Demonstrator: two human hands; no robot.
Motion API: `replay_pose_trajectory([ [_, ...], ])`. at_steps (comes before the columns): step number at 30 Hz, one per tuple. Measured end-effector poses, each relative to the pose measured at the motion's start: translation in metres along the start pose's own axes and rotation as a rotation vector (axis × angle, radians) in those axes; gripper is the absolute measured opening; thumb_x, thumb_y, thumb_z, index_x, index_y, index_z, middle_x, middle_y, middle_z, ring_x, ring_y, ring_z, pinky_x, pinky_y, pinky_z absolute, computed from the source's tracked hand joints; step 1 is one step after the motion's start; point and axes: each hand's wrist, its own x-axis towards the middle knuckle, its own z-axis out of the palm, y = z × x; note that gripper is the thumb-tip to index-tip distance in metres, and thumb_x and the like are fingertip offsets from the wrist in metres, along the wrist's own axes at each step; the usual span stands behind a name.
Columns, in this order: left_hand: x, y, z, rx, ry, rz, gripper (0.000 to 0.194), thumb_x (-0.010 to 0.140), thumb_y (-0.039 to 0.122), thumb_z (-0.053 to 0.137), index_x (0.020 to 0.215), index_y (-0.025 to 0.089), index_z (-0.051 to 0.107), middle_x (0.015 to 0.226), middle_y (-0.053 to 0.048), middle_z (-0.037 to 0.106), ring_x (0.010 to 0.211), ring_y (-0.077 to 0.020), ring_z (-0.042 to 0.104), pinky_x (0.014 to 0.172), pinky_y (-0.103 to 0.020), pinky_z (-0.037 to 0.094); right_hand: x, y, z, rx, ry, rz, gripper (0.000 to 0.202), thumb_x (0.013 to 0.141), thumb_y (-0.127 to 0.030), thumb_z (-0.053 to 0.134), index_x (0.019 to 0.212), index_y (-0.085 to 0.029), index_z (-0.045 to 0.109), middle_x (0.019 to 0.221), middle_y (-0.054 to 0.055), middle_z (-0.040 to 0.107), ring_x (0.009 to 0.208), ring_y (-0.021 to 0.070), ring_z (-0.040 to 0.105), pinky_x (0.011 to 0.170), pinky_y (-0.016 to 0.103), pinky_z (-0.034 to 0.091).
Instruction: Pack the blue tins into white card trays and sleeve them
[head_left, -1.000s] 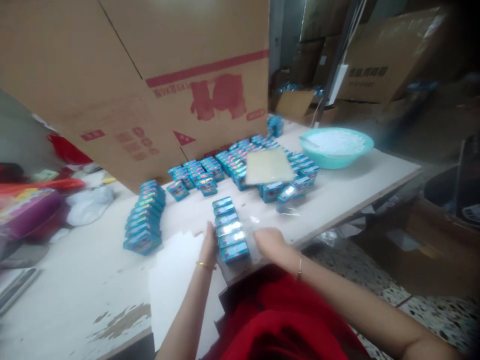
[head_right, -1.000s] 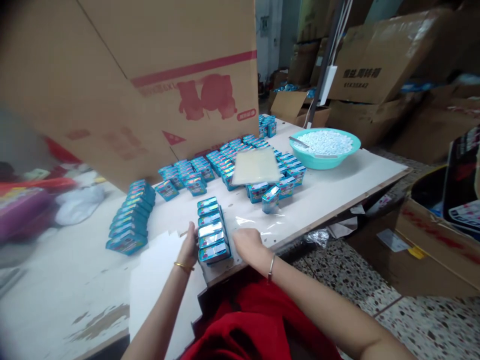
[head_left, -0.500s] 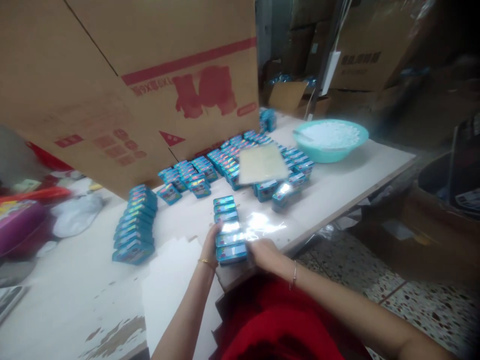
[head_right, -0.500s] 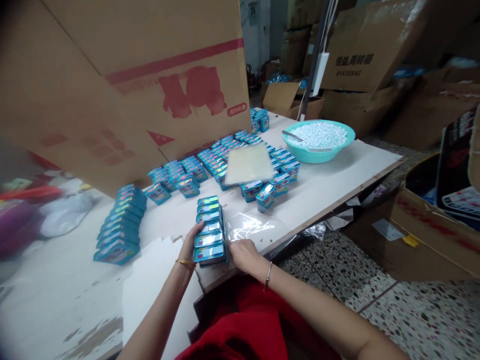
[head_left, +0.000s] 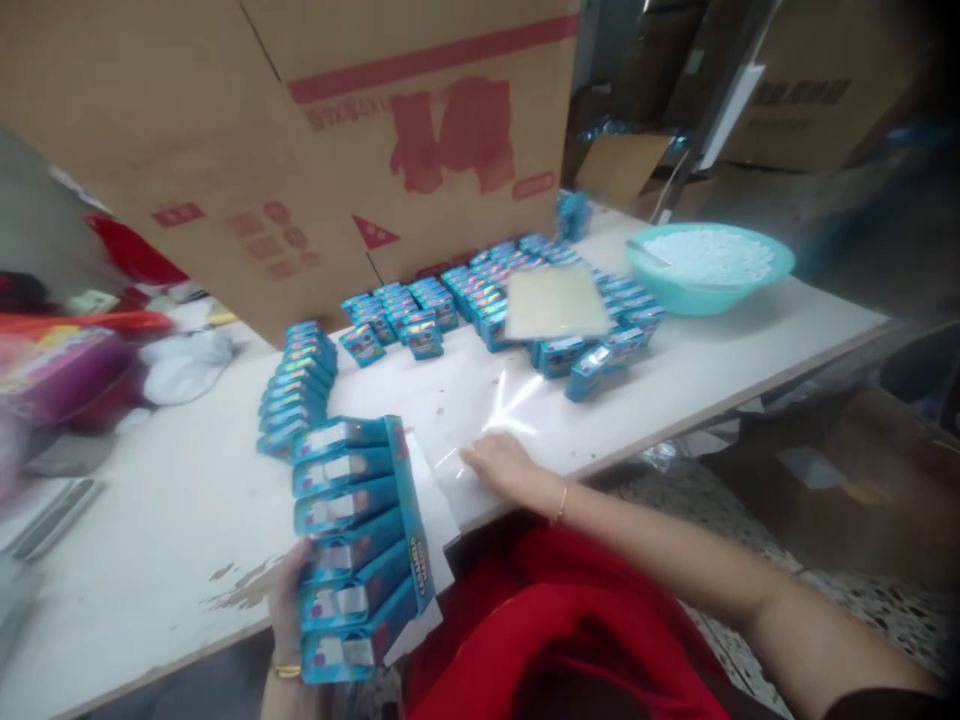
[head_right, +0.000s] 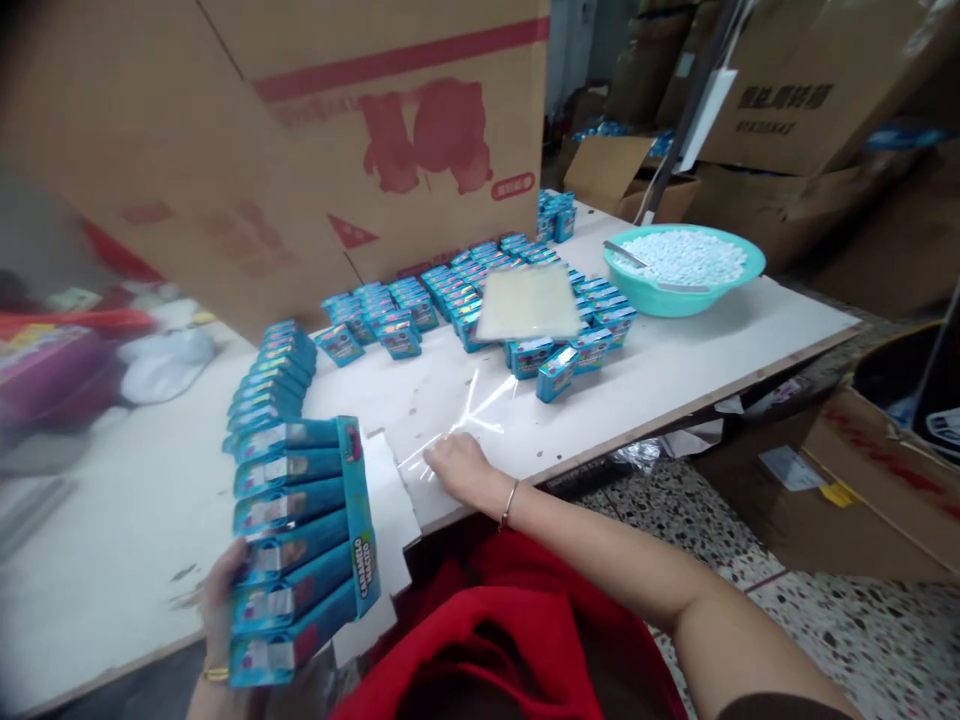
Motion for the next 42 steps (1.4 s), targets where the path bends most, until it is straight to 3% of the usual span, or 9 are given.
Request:
replay_pose_trajectory([
  [3, -0.015, -0.012, -0.012, 0.044, 0.103, 0.014, 0.035, 0.066, 0.029, 0.066, 0.1, 0.022, 0.064, 0.07, 0.0, 0.072, 0.064, -0.0243, 0.069, 0.057, -0.036, 0.058, 0.004, 0.012, 0.037, 0.181, -0.003, 0.053, 0.029, 0.085, -0.013, 0.047, 0.11, -0.018, 0.061, 0.099, 0.01, 0.06, 0.088, 0.018, 0.056, 0.073, 0.026, 0.04],
  [7, -0.017, -0.035, 0.003, 0.111, 0.097, -0.11, 0.032, 0.066, 0.028, 0.068, 0.096, 0.016, 0.064, 0.069, -0.005, 0.072, 0.07, -0.0271, 0.07, 0.06, -0.037, 0.057, -0.002, 0.029, 0.062, 0.504, 0.117, 0.096, 0.033, 0.077, -0.005, 0.046, 0.106, -0.014, 0.057, 0.095, 0.006, 0.057, 0.085, 0.0146, 0.051, 0.077, 0.025, 0.039],
  [10, -0.006, -0.045, 0.025, 0.159, -0.03, -0.088, 0.045, 0.064, 0.028, 0.071, 0.107, 0.018, 0.061, 0.079, -0.005, 0.072, 0.076, -0.026, 0.07, 0.064, -0.035, 0.057, -0.007, 0.034, 0.069, 0.62, 0.193, 0.049, 0.015, 0.079, -0.006, 0.045, 0.082, -0.014, 0.057, 0.084, 0.003, 0.055, 0.079, 0.0139, 0.048, 0.075, 0.025, 0.039],
  [14, 0.017, -0.053, 0.048, 0.27, -0.207, -0.045, 0.062, 0.059, 0.03, 0.075, 0.116, 0.017, 0.056, 0.093, -0.007, 0.071, 0.077, -0.0233, 0.068, 0.067, -0.03, 0.054, -0.009, 0.036, 0.073, 0.759, 0.302, 0.064, 0.017, 0.084, -0.014, 0.044, 0.07, -0.016, 0.053, 0.077, 0.002, 0.053, 0.077, 0.0143, 0.047, 0.074, 0.026, 0.04],
  [21, 0.03, -0.06, 0.06, 0.446, -0.213, -0.082, 0.075, 0.06, 0.033, 0.077, 0.127, 0.018, 0.047, 0.092, -0.009, 0.069, 0.072, -0.0221, 0.067, 0.065, -0.03, 0.052, -0.005, 0.034, 0.063, 1.023, 0.626, 0.29, 0.019, 0.087, -0.027, 0.048, 0.081, -0.016, 0.063, 0.092, 0.006, 0.056, 0.09, 0.0162, 0.054, 0.083, 0.028, 0.043],
  [28, 0.031, -0.055, 0.079, 0.44, -0.258, -0.064, 0.073, 0.064, 0.034, 0.075, 0.128, 0.018, 0.045, 0.097, -0.009, 0.068, 0.074, -0.0213, 0.067, 0.065, -0.03, 0.051, -0.001, 0.049, 0.063, 1.119, 0.557, 0.142, 0.024, 0.085, -0.018, 0.045, 0.089, -0.017, 0.068, 0.094, 0.006, 0.064, 0.095, 0.0159, 0.057, 0.09, 0.03, 0.042],
  [36, 0.061, -0.047, 0.095, 0.581, -0.304, 0.005, 0.062, 0.071, 0.041, 0.07, 0.126, 0.018, 0.05, 0.098, -0.008, 0.068, 0.081, -0.022, 0.065, 0.072, -0.032, 0.05, 0.01, 0.068, 0.054, 0.819, 0.512, 0.101, 0.029, 0.086, -0.009, 0.039, 0.097, -0.014, 0.065, 0.102, 0.009, 0.065, 0.099, 0.0168, 0.054, 0.091, 0.031, 0.04],
  [38, 0.068, -0.037, 0.093, 0.754, -0.309, 0.112, 0.05, 0.073, 0.045, 0.067, 0.115, 0.018, 0.06, 0.11, -0.01, 0.064, 0.097, -0.0252, 0.061, 0.085, -0.034, 0.047, 0.012, 0.068, 0.058, 0.748, 0.469, 0.089, 0.028, 0.084, -0.006, 0.039, 0.092, -0.013, 0.064, 0.098, 0.009, 0.064, 0.095, 0.0176, 0.053, 0.089, 0.031, 0.04],
  [42, 0.083, -0.01, 0.087, 1.215, -0.231, 0.536, 0.028, 0.079, 0.043, 0.059, 0.092, 0.02, 0.069, 0.118, -0.008, 0.058, 0.114, -0.026, 0.05, 0.101, -0.035, 0.035, 0.012, 0.063, 0.062, 0.628, 0.469, 0.114, 0.027, 0.083, -0.004, 0.039, 0.093, -0.013, 0.061, 0.094, 0.009, 0.06, 0.092, 0.0184, 0.05, 0.086, 0.029, 0.039],
])
